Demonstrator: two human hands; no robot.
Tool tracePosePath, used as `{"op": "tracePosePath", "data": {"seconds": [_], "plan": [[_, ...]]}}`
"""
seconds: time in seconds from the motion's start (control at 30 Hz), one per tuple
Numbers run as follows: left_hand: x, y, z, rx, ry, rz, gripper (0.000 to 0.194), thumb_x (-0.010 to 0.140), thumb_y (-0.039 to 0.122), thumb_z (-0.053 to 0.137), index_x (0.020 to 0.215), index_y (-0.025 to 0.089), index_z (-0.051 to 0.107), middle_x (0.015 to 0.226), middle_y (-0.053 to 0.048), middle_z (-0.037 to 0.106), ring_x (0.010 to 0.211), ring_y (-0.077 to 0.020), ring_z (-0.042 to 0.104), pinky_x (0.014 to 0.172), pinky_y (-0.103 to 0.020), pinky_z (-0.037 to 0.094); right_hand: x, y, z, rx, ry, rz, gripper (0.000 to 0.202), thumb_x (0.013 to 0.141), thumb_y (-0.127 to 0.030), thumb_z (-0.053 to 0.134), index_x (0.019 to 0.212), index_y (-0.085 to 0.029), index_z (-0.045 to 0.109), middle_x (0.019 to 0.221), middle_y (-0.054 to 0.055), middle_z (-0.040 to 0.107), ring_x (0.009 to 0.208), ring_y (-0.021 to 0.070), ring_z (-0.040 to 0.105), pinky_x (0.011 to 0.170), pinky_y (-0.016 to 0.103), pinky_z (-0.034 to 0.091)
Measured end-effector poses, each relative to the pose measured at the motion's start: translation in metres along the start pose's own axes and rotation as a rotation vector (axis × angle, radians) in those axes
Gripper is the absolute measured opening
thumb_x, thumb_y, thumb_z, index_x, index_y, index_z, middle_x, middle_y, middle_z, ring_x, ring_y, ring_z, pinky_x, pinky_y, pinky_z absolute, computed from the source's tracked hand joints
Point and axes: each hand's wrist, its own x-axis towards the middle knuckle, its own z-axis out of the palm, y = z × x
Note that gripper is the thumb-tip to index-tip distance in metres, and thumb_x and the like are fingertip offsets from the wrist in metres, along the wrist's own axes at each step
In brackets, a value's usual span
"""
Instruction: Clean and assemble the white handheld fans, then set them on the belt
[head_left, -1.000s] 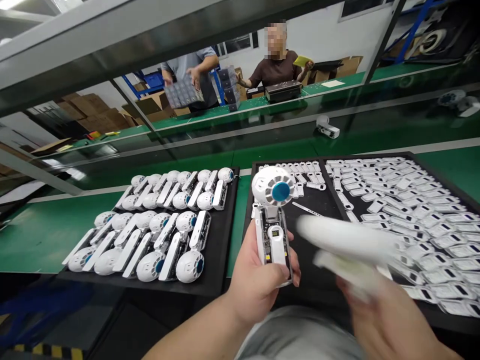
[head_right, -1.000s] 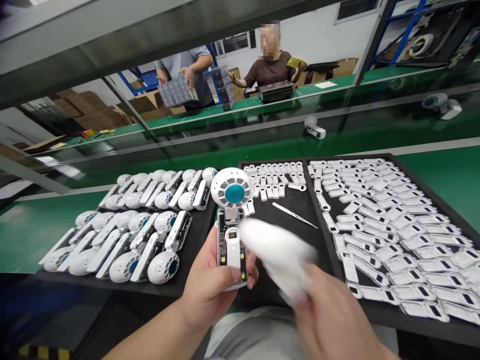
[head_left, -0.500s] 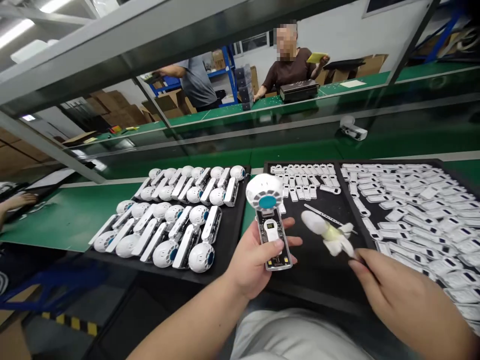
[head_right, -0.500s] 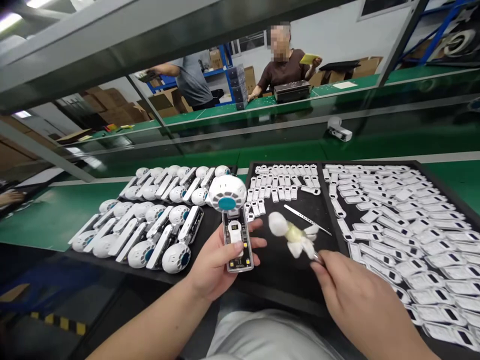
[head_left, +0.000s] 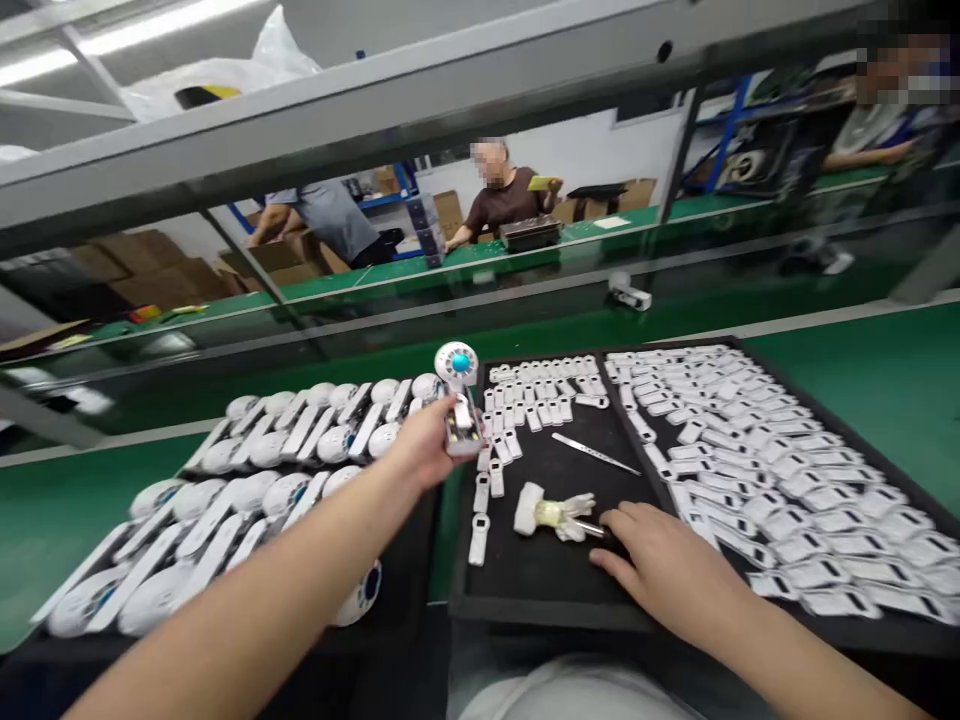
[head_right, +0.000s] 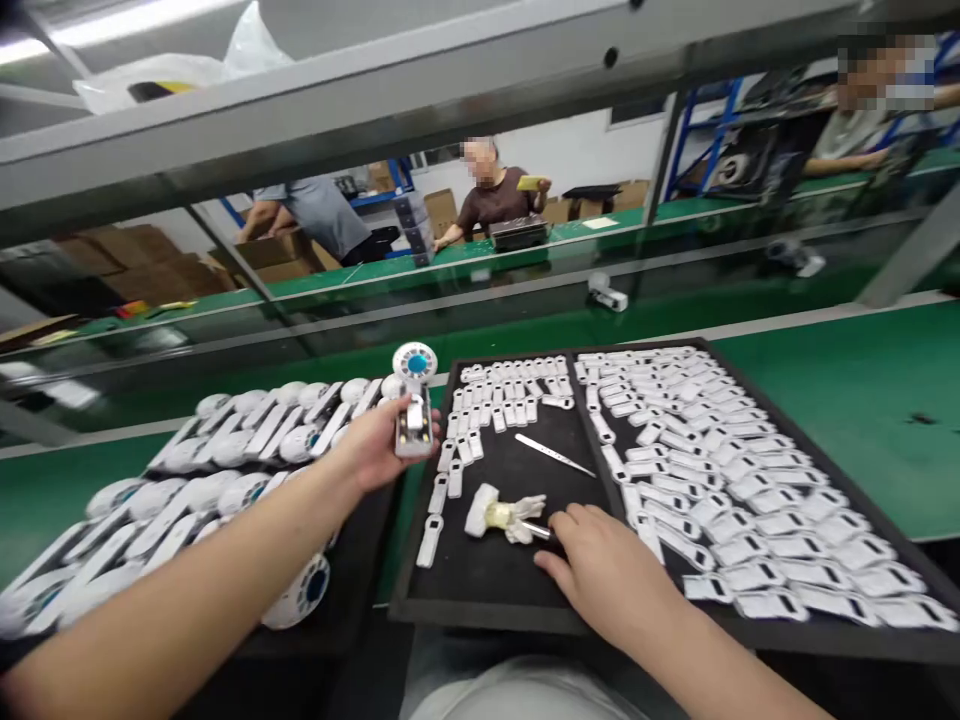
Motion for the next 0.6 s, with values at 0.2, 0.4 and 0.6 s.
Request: {"op": "tracePosePath", "data": {"seconds": [0.2,0.4,0.6], "plan": [[0.065,0.056,-0.025,0.496,0.213,0.347,0.059,0.089,0.043,0.057,0.140,0.015,0.049,0.151,-0.022,0.048,0.144,-0.0375,0.039,0.112,-0.053,0.040,0.060,0.025,-0.037,-0.023,0.045,0.185,0.028,0.101,-0.035,0.052,0.115,-0.016,0.067,0.114,0.012,0.068,0.109,0.0236,0.064,0.095,0.034,0.049],[0.061,0.004,-0.049,1.182,0.355,0.386,0.069,0.069,0.043,0.076,0.126,0.007,0.061,0.150,-0.031,0.044,0.147,-0.0554,0.019,0.111,-0.078,0.007,0.134,0.072,-0.033,-0.180,0.081,0.246,0.030,0.097,-0.035,0.063,0.119,-0.016,0.064,0.127,0.010,0.063,0.117,0.0255,0.059,0.101,0.050,0.049],[0.067,-0.021,-0.060,1.423,0.405,0.372,0.079,0.076,0.046,0.070,0.137,-0.001,0.052,0.152,-0.037,0.038,0.148,-0.0526,0.020,0.112,-0.076,0.008,0.146,0.081,-0.027,-0.196,0.022,0.223,0.028,0.097,-0.038,0.063,0.115,-0.016,0.066,0.123,0.010,0.064,0.111,0.0233,0.062,0.097,0.046,0.052]]}}
